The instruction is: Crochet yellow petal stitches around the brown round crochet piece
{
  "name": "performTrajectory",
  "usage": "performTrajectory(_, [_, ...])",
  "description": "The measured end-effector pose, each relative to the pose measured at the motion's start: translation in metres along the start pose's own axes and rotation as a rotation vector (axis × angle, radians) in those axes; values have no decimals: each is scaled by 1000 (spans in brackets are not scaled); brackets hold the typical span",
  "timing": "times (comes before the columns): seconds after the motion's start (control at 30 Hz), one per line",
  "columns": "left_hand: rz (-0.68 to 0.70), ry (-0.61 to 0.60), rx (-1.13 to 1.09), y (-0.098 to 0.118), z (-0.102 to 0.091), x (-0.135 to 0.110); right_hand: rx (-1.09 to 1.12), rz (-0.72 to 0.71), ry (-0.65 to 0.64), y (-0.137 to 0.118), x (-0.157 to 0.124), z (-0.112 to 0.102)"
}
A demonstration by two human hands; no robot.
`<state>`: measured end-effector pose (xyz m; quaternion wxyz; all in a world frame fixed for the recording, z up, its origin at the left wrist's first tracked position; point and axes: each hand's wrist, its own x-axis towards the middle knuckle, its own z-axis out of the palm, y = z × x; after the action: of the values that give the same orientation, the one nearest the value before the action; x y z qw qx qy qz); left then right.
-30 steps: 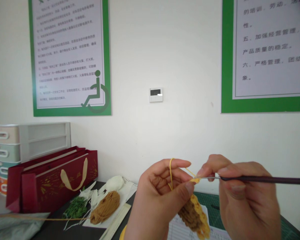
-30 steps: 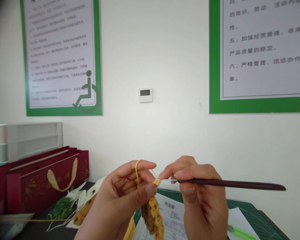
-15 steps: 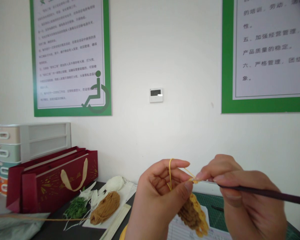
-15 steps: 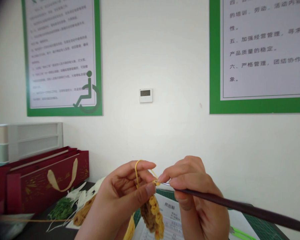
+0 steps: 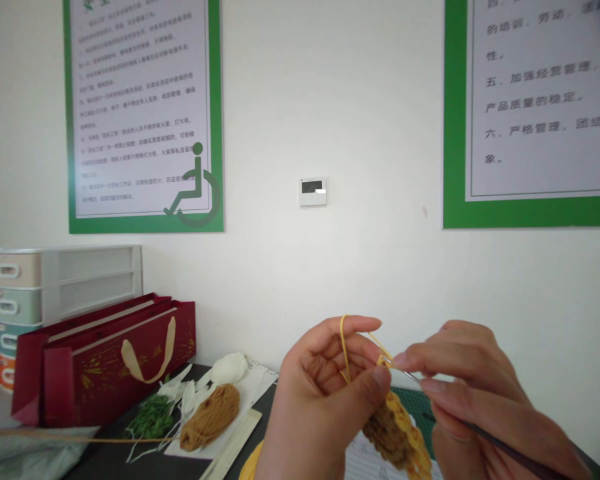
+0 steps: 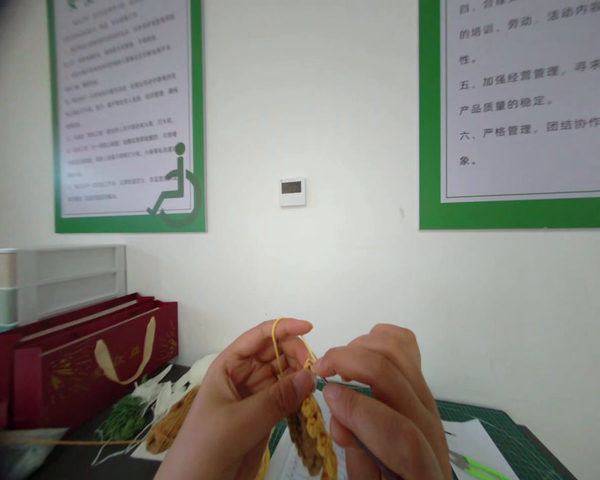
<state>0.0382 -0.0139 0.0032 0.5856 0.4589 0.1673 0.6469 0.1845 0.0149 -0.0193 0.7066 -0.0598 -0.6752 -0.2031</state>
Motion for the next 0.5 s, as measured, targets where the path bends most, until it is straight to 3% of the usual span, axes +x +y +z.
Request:
performTrajectory(0.23, [4, -11, -64, -1, 2, 0, 13, 42, 114, 9, -17, 6])
performTrajectory(0.43, [-23, 7, -82, -2, 2, 1, -56, 26, 93, 4, -16, 10])
performTrajectory(0.5, [18, 23, -50, -3, 3, 1, -66, 135, 128, 0, -14, 12])
